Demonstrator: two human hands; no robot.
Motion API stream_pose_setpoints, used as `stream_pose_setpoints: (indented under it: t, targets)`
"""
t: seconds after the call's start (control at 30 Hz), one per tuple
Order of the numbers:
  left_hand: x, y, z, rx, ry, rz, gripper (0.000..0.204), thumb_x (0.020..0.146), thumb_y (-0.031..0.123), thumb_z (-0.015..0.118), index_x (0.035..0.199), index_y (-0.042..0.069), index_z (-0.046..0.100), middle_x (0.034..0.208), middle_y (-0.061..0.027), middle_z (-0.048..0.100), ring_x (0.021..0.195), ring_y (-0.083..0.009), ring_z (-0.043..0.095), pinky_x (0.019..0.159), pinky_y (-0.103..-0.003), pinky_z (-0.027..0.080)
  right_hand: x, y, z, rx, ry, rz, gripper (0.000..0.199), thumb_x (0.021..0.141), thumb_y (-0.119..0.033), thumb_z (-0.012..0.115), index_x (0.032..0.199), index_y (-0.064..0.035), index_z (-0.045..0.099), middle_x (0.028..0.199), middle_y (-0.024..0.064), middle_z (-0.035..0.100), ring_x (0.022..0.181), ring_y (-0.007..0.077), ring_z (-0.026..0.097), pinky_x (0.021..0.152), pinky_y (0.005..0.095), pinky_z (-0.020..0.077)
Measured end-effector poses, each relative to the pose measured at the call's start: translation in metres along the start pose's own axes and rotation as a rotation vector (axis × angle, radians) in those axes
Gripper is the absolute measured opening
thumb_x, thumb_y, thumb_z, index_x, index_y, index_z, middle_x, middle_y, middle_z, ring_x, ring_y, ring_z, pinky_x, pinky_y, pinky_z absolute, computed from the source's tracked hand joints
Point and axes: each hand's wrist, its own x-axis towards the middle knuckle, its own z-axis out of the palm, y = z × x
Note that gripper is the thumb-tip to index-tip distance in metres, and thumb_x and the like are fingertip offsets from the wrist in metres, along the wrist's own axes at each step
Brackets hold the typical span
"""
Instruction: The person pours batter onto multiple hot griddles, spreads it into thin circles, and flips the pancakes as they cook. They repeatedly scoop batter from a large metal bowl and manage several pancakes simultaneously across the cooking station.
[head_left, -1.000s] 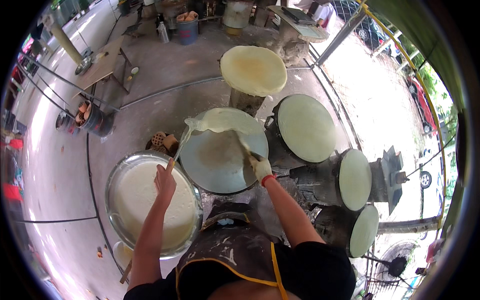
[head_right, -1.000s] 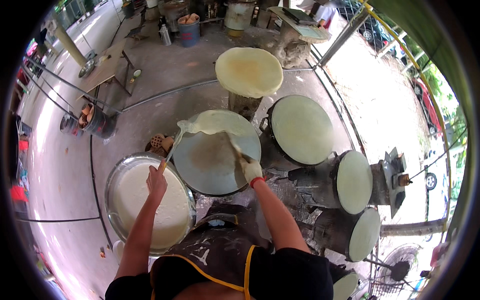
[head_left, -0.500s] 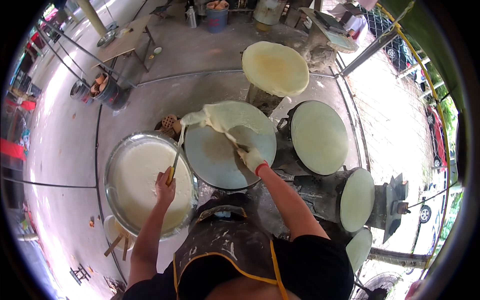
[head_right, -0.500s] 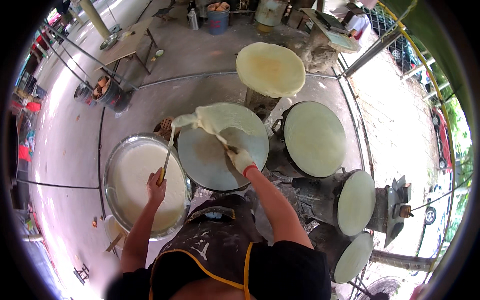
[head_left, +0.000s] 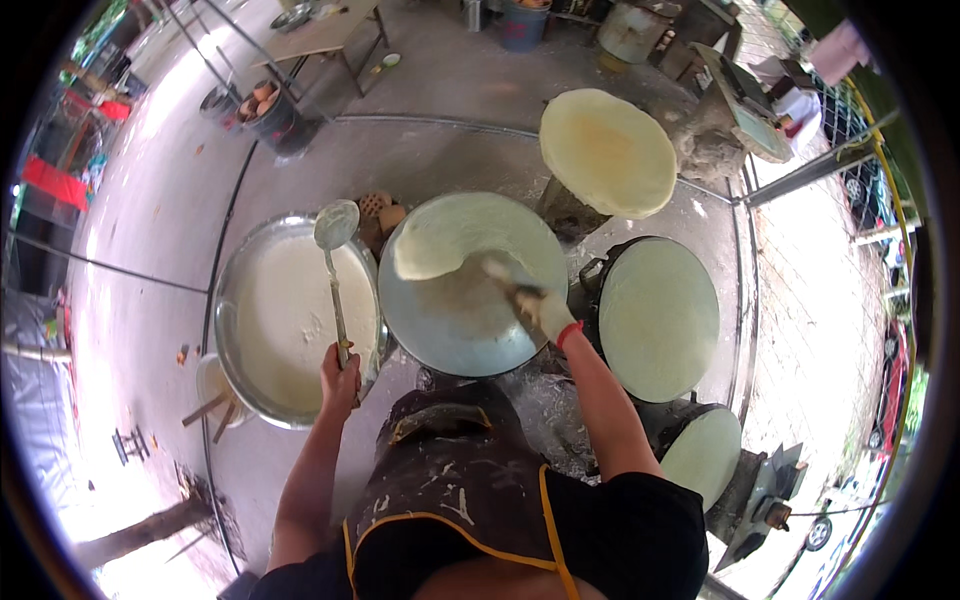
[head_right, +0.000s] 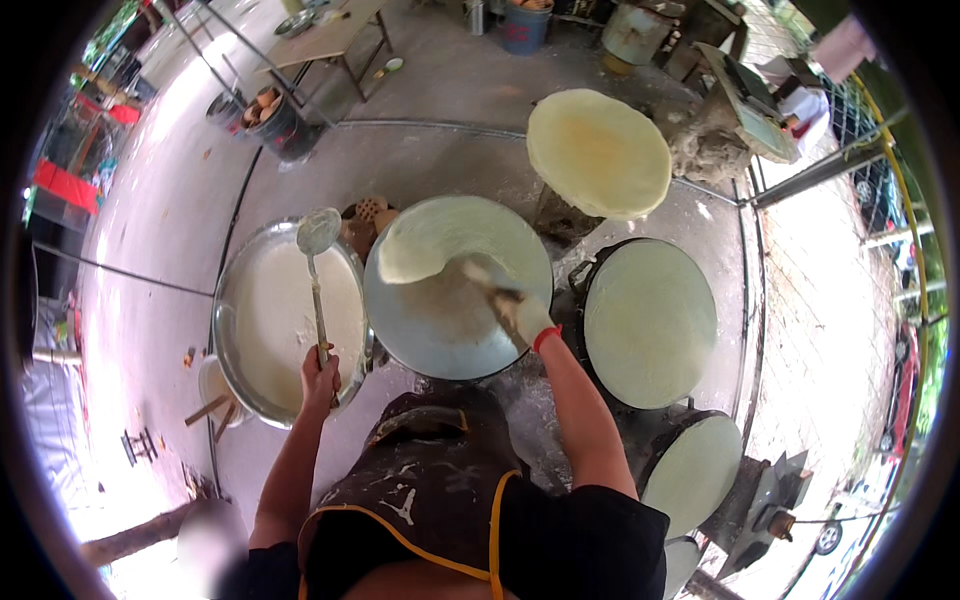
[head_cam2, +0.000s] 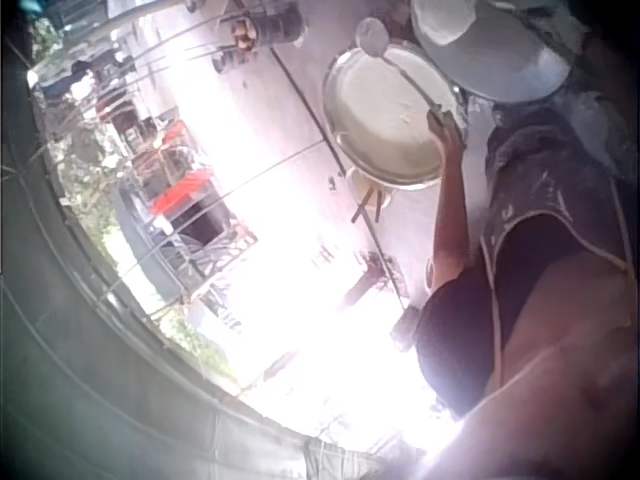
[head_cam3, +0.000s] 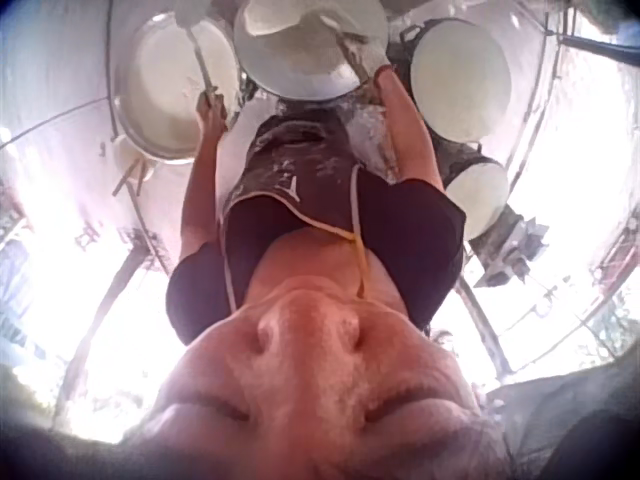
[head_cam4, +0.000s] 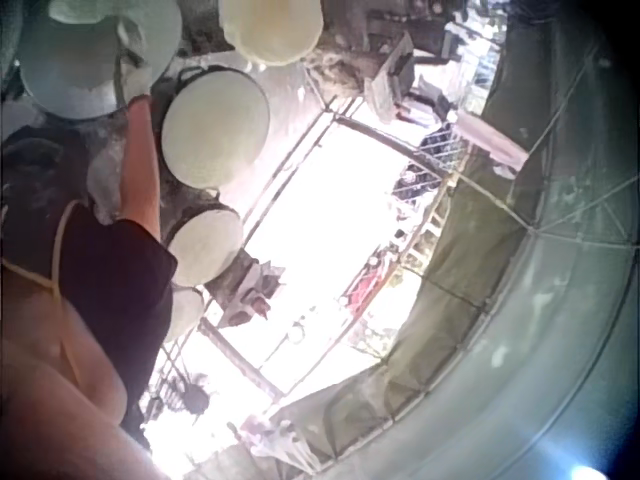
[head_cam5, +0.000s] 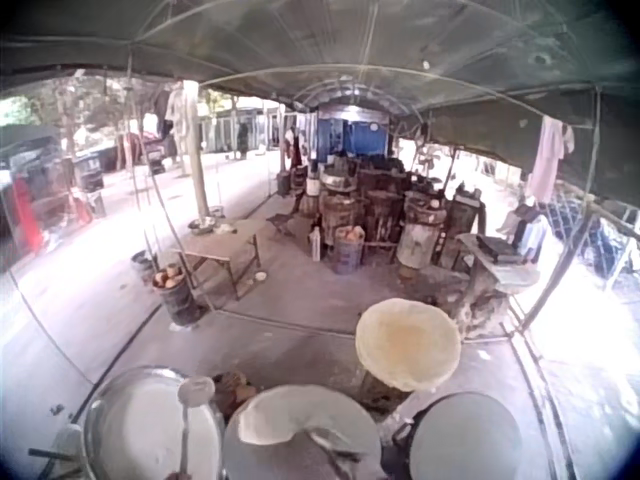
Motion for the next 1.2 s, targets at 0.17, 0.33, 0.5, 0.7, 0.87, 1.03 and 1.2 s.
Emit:
stream_pose_setpoints:
  t: [0.17, 0.33, 0.5, 0.7, 0.87, 1.03, 1.2]
  targets:
    - [-0.009, -0.036, 0.008, 0.513, 0.162, 0.173, 0.027, 0.080, 0.007, 0.056, 0.106, 0.002, 0.050, 0.065, -0.0111, 0.051, 0.055, -0.0224, 0.053, 0.052, -0.036, 0.041, 0.034, 0.005, -0.012, -0.238, -0.297, 0.227, 0.035, 0.088, -0.024, 0.055, 0.117, -0.0049, 0.053, 0.088, -0.0008, 0.055, 0.071, 0.0049, 0.047, 0.054, 0.0192, 0.0356]
    - [-0.040, -0.059, 0.021, 0.672, 0.153, 0.358, 0.030, 0.079, 0.007, 0.058, 0.108, 0.003, 0.050, 0.081, -0.0206, 0.056, 0.071, -0.0335, 0.056, 0.063, -0.041, 0.043, -0.011, -0.017, -0.018, -0.400, -0.032, 0.173, 0.032, 0.084, -0.035, 0.063, 0.102, -0.0090, 0.066, 0.066, -0.0044, 0.055, 0.050, 0.0030, 0.042, 0.040, 0.0202, 0.0291]
    - [-0.079, -0.057, 0.020, 0.906, 0.053, 0.374, 0.035, 0.079, 0.004, 0.054, 0.113, 0.005, 0.046, 0.096, -0.0216, 0.057, 0.082, -0.0424, 0.056, 0.067, -0.049, 0.044, 0.027, -0.015, -0.012, -0.606, -0.087, 0.075, 0.032, 0.083, -0.036, 0.063, 0.099, -0.0089, 0.066, 0.064, -0.0049, 0.053, 0.047, 0.0026, 0.040, 0.037, 0.0205, 0.0288]
    - [-0.143, -0.069, 0.004, 1.008, 0.046, 0.253, 0.030, 0.081, 0.007, 0.051, 0.111, 0.009, 0.046, 0.095, -0.0153, 0.056, 0.079, -0.0380, 0.057, 0.063, -0.049, 0.046, -0.003, -0.013, -0.029, -0.515, -0.099, 0.182, 0.033, 0.081, -0.033, 0.065, 0.102, -0.0075, 0.063, 0.065, -0.0017, 0.055, 0.046, 0.0050, 0.041, 0.037, 0.0213, 0.0305]
    - [-0.152, -0.067, 0.013, 0.999, 0.035, 0.289, 0.031, 0.081, 0.007, 0.051, 0.112, 0.010, 0.046, 0.094, -0.0148, 0.057, 0.078, -0.0376, 0.057, 0.062, -0.049, 0.046, 0.016, 0.013, -0.031, -0.634, -0.142, 0.210, 0.029, 0.081, -0.023, 0.066, 0.104, -0.0058, 0.062, 0.073, 0.0007, 0.057, 0.049, 0.0067, 0.044, 0.037, 0.0230, 0.0328]
    - [-0.166, -0.074, -0.007, 1.023, -0.009, 0.266, 0.034, 0.080, 0.004, 0.053, 0.113, 0.007, 0.047, 0.096, -0.0162, 0.057, 0.080, -0.0388, 0.057, 0.065, -0.048, 0.046, -0.039, 0.007, -0.027, -0.515, -0.206, 0.266, 0.028, 0.081, -0.021, 0.066, 0.105, -0.0065, 0.062, 0.070, -0.0011, 0.055, 0.052, 0.0059, 0.046, 0.038, 0.0213, 0.0344]
    - [-0.148, -0.074, -0.026, 0.985, -0.076, 0.410, 0.033, 0.081, 0.007, 0.051, 0.113, 0.008, 0.047, 0.093, -0.0167, 0.056, 0.078, -0.0387, 0.057, 0.064, -0.049, 0.046, -0.009, 0.089, -0.069, -0.279, -0.179, 0.194, 0.019, 0.084, -0.023, 0.063, 0.097, -0.0090, 0.062, 0.066, -0.0042, 0.052, 0.047, 0.0058, 0.042, 0.036, 0.0222, 0.0278]
